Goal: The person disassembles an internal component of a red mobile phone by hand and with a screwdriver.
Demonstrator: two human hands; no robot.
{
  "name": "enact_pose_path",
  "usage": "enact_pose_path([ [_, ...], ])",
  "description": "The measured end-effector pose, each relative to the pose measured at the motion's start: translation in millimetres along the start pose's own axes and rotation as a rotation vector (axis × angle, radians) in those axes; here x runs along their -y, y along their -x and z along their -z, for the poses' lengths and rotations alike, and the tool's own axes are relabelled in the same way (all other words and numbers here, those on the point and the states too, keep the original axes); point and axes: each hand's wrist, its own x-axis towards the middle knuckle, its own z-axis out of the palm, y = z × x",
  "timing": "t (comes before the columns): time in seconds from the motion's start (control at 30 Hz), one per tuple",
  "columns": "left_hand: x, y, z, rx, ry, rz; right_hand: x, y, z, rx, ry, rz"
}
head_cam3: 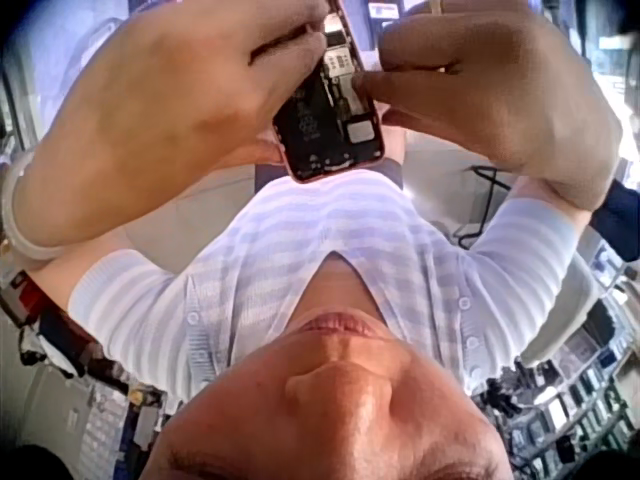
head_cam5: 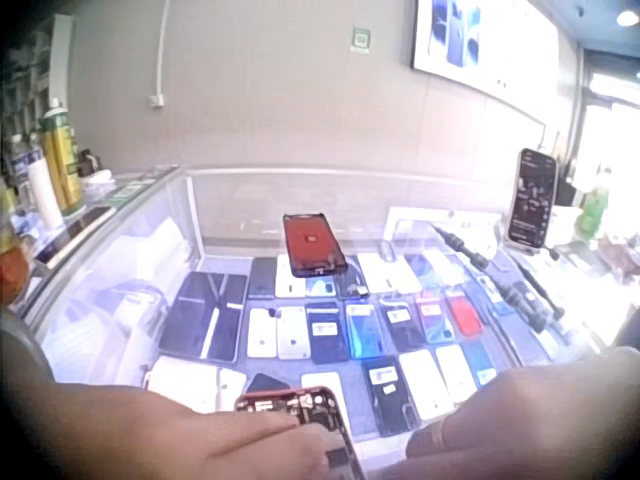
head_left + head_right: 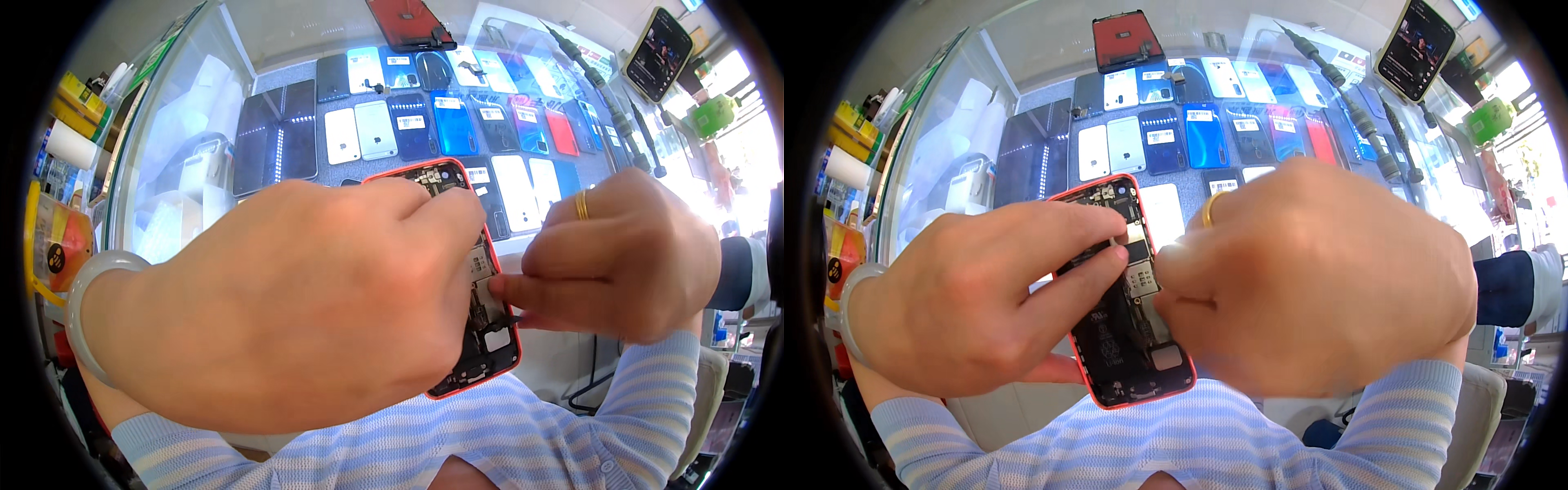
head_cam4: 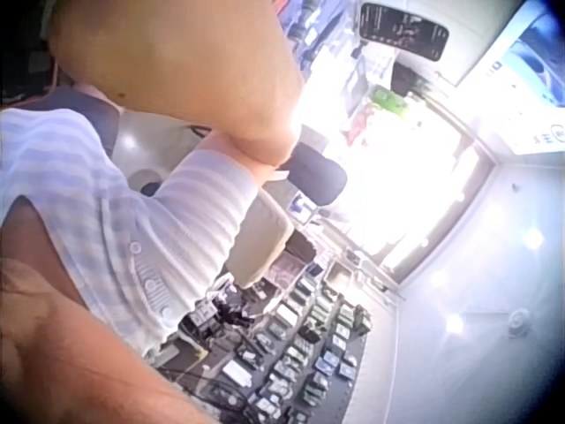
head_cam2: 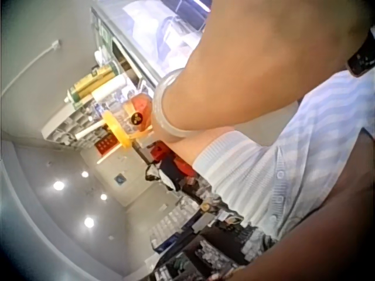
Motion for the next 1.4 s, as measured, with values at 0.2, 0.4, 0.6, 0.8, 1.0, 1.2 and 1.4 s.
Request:
enact_pose_path([
  [0.2, 1.8, 1.8, -1.6, -0.031, -0.045, -0.024, -2.6, 4.1, -4.2, -0.017, -0.064, -0.036],
  [0.4, 2.2, -0.9, -3.0, -0.063, -0.066, -0.037, -8.2, -3.3, -3.9, -0.01, -0.092, 0.044],
  [0.6, 1.8, -2.8, -3.1, -0.072, -0.106, -0.03, -15.8, -1.5, -5.9, 0.027, -0.084, 0.109],
  [0.8, -0.3, -4.8, -1.9, -0.015, -0.149, -0.022, -18.8, -0.8, -7.1, 0.022, -0.122, 0.121],
  [1.0, -1.2, -3.9, -2.3, -0.016, -0.195, -0.043, -20.3, 0.8, -8.8, 0.009, -0.099, 0.14],
  [1.2, 0.4, -4.4, -6.6, -0.118, -0.198, -0.075, -30.5, -3.1, -4.4, 0.034, -0.11, 0.19],
  [1.4, 1.3, -6.0, -5.0, -0.066, -0.212, -0.065, -48.1, -10.2, 0.1, -0.065, -0.18, 0.077],
])
